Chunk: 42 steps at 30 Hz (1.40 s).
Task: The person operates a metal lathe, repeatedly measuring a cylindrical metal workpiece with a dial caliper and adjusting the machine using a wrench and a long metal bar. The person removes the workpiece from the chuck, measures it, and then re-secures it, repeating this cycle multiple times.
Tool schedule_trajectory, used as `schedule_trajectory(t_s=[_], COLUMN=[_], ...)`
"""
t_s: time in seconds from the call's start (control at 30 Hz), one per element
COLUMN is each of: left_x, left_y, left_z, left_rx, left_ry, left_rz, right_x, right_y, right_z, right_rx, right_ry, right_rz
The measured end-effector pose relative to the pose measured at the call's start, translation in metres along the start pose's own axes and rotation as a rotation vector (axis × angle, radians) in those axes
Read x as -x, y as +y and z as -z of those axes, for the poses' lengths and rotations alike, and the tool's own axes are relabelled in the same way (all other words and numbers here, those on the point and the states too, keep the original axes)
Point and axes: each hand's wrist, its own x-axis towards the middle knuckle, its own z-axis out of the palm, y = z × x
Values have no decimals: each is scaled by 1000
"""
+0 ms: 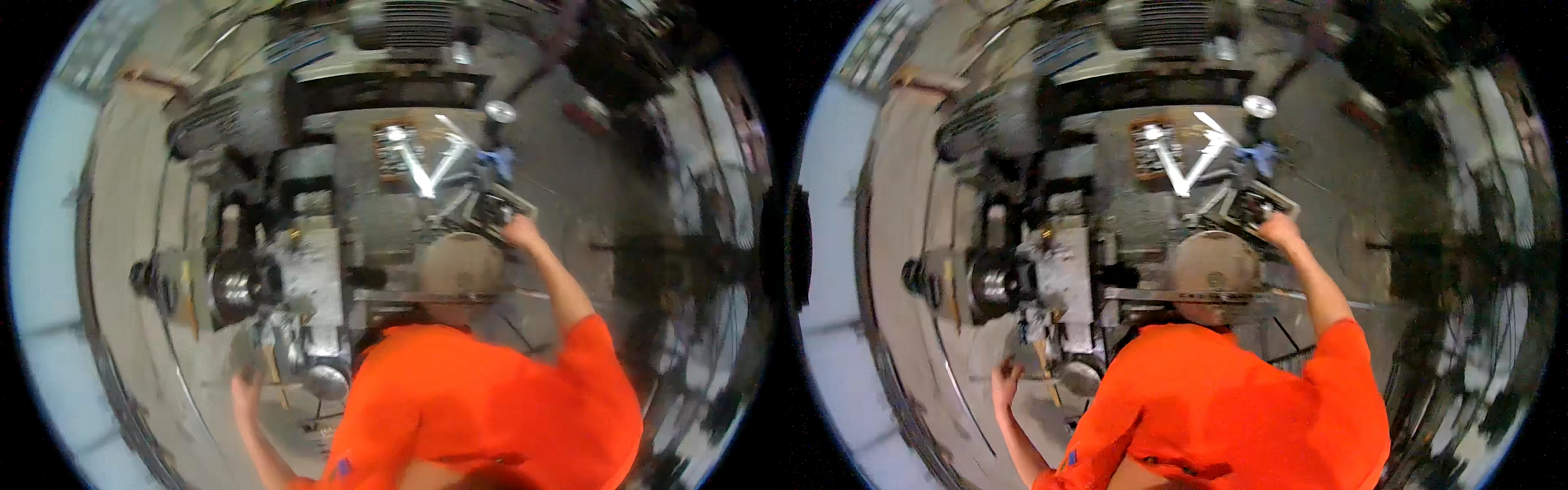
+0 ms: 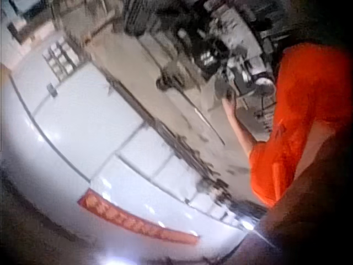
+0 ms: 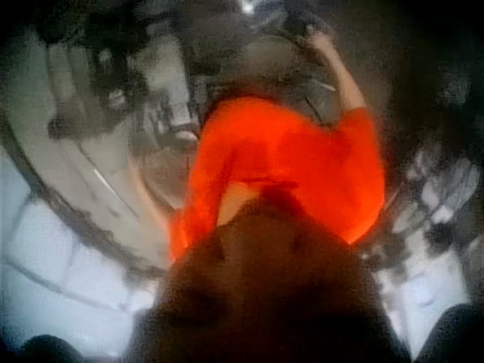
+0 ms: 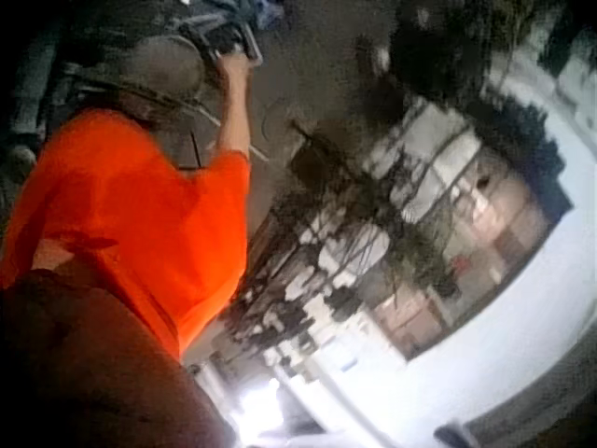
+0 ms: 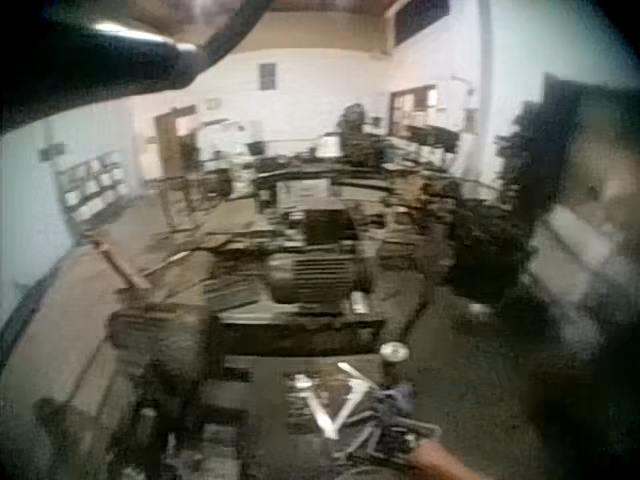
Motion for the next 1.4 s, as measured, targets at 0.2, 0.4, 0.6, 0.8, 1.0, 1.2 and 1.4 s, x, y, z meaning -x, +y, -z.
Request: schedule_trajectory(t_s=[0.2,0.4,0.6,0.8,1.0,1.2,1.4], left_x=[32,-71,-177,-193,-203,-207,-205], left_y=[202,283,280,290,293,285,287], left_z=[39,29,-13,-36,-44,-51,-50], left_rx=[386,558,118,116,166,208,256], left_ry=[-5,35,-109,-332,-457,-448,-484], left_rz=[-517,-615,-503,-431,-369,-385,-334], right_x=[-21,7,104,160,110,105,98], right_y=[39,29,-54,-235,-308,-316,-310], right_z=[-16,22,89,85,11,-11,-30], right_rx=[-284,-902,-1144,-390,-241,-307,-340], right_ry=[59,26,19,-167,108,150,178], right_rz=[325,-27,418,926,1356,1307,1296])
